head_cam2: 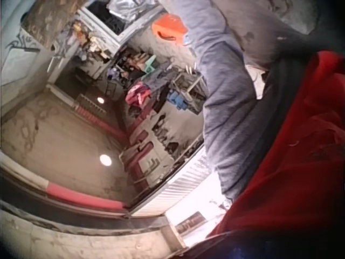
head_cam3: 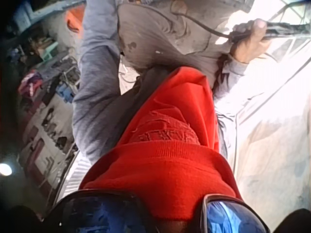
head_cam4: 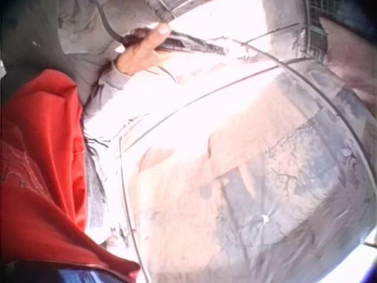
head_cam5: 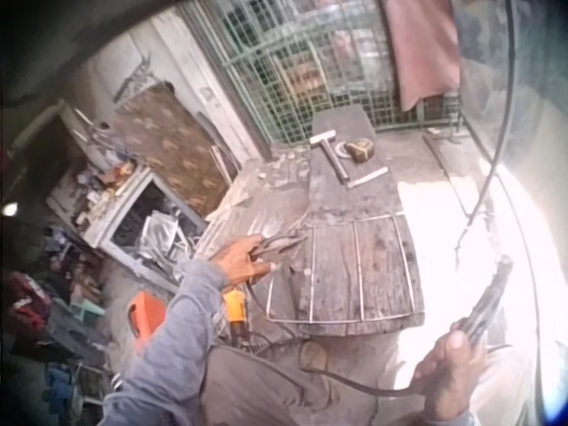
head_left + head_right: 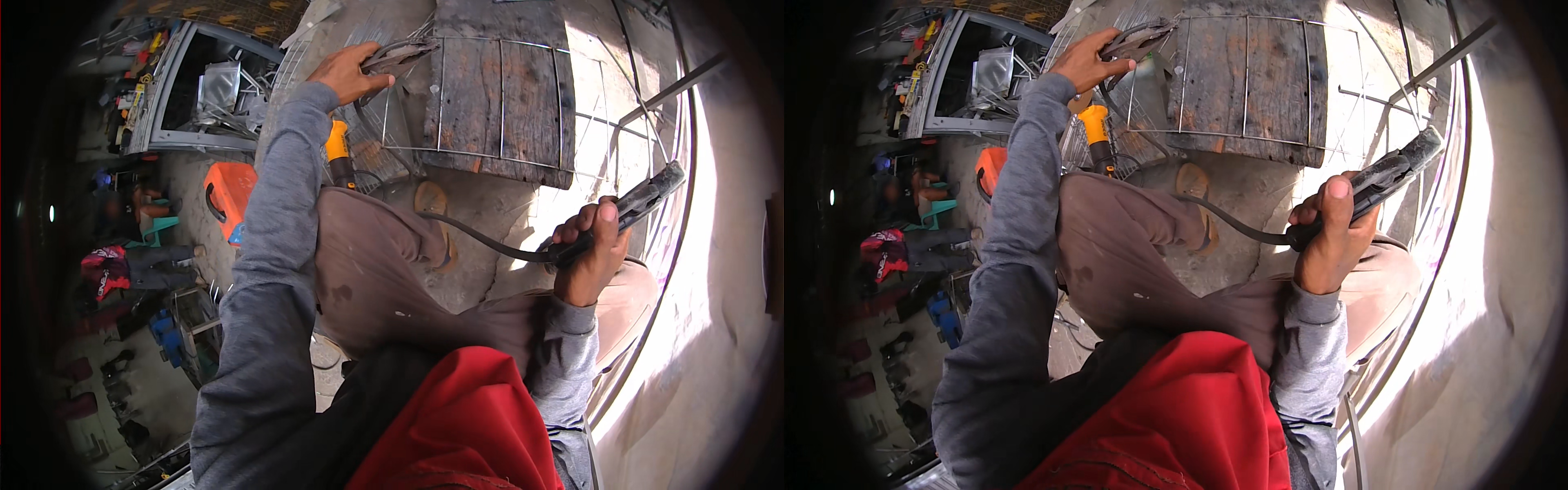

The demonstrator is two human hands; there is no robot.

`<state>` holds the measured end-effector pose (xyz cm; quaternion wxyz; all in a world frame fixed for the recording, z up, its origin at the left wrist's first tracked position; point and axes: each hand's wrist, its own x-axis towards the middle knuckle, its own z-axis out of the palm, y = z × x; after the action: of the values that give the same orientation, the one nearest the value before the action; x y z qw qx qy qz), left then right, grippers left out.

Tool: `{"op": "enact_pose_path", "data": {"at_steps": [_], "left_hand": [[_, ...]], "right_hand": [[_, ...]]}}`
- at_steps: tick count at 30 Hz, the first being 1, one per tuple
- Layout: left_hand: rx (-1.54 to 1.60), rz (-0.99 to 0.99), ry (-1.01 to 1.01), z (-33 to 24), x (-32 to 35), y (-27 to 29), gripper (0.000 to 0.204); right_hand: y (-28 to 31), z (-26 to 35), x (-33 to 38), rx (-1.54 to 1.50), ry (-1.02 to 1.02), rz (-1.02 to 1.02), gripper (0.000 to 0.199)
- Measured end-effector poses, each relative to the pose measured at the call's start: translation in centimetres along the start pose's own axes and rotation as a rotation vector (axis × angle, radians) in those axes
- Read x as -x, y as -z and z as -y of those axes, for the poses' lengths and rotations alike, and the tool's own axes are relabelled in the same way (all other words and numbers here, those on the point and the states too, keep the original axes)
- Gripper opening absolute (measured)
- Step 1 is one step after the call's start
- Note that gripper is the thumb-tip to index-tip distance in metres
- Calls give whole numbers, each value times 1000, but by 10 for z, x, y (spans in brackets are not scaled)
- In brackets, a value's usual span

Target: Assemble and weld metal wires together to create a rectangular wire frame.

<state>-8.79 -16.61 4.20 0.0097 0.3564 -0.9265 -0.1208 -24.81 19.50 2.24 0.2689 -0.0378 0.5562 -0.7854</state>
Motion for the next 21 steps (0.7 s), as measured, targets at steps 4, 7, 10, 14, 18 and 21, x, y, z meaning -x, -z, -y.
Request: {"op": "enact_pose_path", "data": {"at_steps": [4,7,10,14,18,21], "left_hand": [[-74,48,-22,-13,1,-1,68],[-158,73,-45,-19,1,-5,67],[-180,110,-35,-31,0,-7,67],[-205,161,-12,-33,-2,-11,70],[-203,155,-12,-31,-4,-18,69],[-217,34,-130,-31,-3,-21,70]], "right_hand": [[0,-1,0,20,2,0,47],[0,-1,0,37,3,3,47],[-1,0,1,62,0,-4,47],[0,-1,0,60,2,2,47],[0,-2,1,45,4,5,46],[1,-3,1,38,-6,15,45]]}}
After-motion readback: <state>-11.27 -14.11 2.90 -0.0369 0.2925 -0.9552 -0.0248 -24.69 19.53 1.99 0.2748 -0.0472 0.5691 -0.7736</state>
